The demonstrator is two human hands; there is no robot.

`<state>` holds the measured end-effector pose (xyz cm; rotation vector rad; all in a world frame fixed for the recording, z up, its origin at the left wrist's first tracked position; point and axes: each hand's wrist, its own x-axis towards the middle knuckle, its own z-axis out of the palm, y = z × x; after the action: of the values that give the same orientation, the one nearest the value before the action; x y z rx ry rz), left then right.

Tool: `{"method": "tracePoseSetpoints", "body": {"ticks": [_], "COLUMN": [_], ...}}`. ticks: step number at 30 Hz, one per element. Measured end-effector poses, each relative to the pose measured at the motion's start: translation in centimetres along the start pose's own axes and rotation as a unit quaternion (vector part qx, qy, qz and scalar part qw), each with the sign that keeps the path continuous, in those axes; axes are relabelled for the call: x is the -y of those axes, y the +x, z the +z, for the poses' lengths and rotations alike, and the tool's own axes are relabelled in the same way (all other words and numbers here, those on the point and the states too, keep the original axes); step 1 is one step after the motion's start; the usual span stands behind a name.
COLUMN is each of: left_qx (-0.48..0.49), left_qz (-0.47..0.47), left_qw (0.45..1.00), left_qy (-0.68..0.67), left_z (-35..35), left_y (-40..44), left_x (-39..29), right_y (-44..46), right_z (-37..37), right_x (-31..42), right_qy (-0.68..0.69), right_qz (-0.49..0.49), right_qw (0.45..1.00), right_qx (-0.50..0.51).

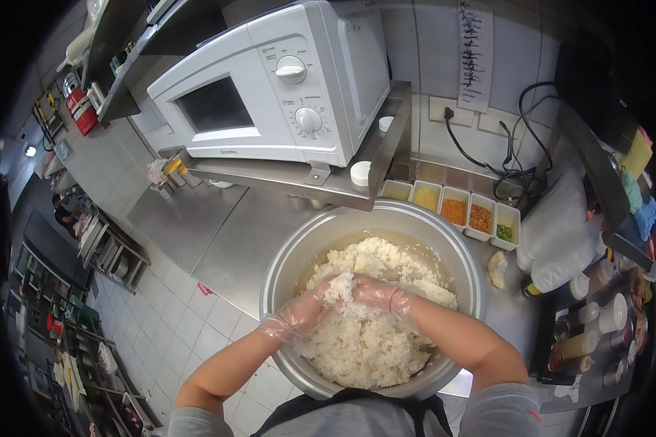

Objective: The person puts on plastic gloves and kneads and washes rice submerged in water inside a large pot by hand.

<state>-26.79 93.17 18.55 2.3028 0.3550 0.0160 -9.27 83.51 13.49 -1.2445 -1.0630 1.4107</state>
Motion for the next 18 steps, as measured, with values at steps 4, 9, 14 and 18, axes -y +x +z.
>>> {"method": "tracePoseSetpoints", "body": {"ticks": [4,9,14,18], "left_qx": [-0.067,-0.195,-0.217,-0.159], "left_qz": [-0.016,0.075,-0.031,-0.126], "left_qw": [0.997,0.977,0.965,0.978], "left_qy": [-0.039,0.042,-0.143,-0.054], "left_z": [0.2,0.5,-0.4,-1.1], "left_y": [0.4,0.1,0.2,0.0], "left_x": [1.5,3.2,-0.5,-1.9], "right_y": [0.0,1.1,0.1,0.4], "right_z": [0.4,-0.1,2.3,-0.4], "right_x": [0.4,-3.2,2.0,4.5], "right_qy": [-0.086,-0.179,-0.051,-0.183], "right_qz": [-0.011,-0.053,-0.089,-0.070], "right_qw": [0.995,0.979,0.989,0.974], "right_qx": [-0.051,-0.086,-0.104,-0.111]}}
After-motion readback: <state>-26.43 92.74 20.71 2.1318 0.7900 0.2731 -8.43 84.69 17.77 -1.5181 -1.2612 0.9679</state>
